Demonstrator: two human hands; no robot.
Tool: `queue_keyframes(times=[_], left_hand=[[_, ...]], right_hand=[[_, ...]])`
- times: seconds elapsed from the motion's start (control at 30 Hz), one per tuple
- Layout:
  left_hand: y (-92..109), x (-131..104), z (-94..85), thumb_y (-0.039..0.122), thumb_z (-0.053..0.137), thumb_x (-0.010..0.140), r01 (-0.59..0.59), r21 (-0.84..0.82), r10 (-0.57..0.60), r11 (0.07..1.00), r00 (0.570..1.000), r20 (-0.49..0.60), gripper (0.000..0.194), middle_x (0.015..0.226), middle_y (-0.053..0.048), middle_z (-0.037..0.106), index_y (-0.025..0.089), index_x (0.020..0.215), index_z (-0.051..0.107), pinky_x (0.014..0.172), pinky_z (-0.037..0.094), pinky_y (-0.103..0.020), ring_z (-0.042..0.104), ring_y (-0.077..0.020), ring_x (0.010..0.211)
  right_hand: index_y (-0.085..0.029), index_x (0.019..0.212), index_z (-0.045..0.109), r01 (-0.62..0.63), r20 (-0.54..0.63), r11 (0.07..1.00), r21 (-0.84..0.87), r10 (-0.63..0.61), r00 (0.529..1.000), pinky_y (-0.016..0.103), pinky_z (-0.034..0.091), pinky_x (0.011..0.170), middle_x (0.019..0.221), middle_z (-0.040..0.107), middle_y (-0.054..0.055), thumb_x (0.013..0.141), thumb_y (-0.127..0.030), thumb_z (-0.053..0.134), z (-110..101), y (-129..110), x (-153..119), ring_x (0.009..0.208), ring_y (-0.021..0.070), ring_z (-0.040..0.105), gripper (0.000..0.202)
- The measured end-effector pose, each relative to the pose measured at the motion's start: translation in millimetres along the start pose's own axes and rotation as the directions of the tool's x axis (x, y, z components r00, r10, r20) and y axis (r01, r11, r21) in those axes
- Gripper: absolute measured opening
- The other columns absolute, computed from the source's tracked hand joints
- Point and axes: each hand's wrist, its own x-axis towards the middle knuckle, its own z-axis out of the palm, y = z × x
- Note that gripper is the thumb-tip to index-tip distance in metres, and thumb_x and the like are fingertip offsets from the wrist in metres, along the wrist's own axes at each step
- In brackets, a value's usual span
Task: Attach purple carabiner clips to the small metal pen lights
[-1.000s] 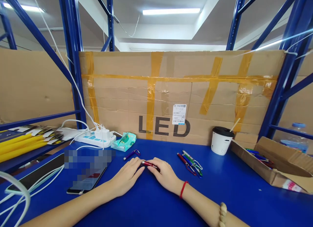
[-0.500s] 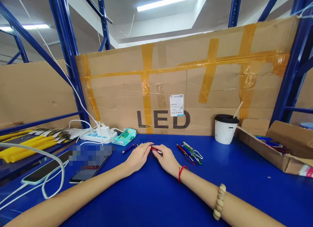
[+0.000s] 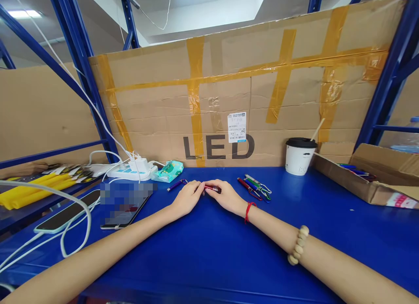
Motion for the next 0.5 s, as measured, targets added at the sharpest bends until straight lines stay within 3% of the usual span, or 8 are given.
queue_keyframes(times=[0.17, 0.27, 0.37, 0.5], left_hand=[[1.7, 1.1, 0.4, 0.038, 0.023, 0.090, 0.037, -0.213, -0.038, 0.976, 0.999, -0.003, 0.038, 0.080, -0.004, 0.054, 0.018, 0.067, 0.046, 0.079, 0.038, -0.030, 0.051, -0.0180, 0.083], [1.5, 1.4, -0.5, 0.036, 0.024, 0.091, 0.007, -0.245, -0.011, 0.969, 1.000, -0.011, 0.036, 0.077, -0.003, 0.050, 0.018, 0.067, 0.043, 0.079, 0.037, -0.030, 0.049, -0.0166, 0.082], [-1.1, 2.2, 0.6, 0.037, 0.024, 0.091, -0.065, -0.234, 0.061, 0.970, 0.998, -0.025, 0.034, 0.077, -0.001, 0.045, 0.019, 0.070, 0.044, 0.079, 0.038, -0.028, 0.047, -0.0144, 0.079], [-2.3, 2.4, 1.3, 0.041, 0.026, 0.091, -0.081, -0.244, 0.076, 0.966, 0.997, -0.029, 0.034, 0.082, 0.000, 0.043, 0.020, 0.075, 0.046, 0.081, 0.039, -0.026, 0.047, -0.0130, 0.082]], right_hand=[[-0.015, 0.088, 0.060, -0.073, 0.150, 0.993, 0.097, 0.058, 0.987, 0.025, 0.039, 0.056, 0.070, 0.059, 0.001, 0.087, -0.051, 0.037, -0.9, -5.6, -2.3, 0.056, 0.0115, 0.047, 0.042], [-0.016, 0.070, 0.054, -0.070, 0.104, 0.993, 0.093, 0.060, 0.993, 0.024, 0.032, 0.051, 0.058, 0.047, -0.003, 0.086, -0.056, 0.036, -1.4, -7.9, -3.2, 0.051, 0.0090, 0.036, 0.047], [-0.015, 0.066, 0.054, -0.060, 0.041, 0.995, 0.084, 0.057, 0.998, 0.024, 0.031, 0.052, 0.058, 0.045, -0.003, 0.086, -0.058, 0.034, -2.0, -8.5, -2.8, 0.054, 0.0094, 0.035, 0.051], [-0.015, 0.079, 0.063, -0.043, 0.035, 0.996, 0.081, 0.041, 0.999, 0.026, 0.037, 0.061, 0.073, 0.059, 0.001, 0.086, -0.056, 0.035, -3.2, -7.0, -1.1, 0.065, 0.0139, 0.048, 0.050]])
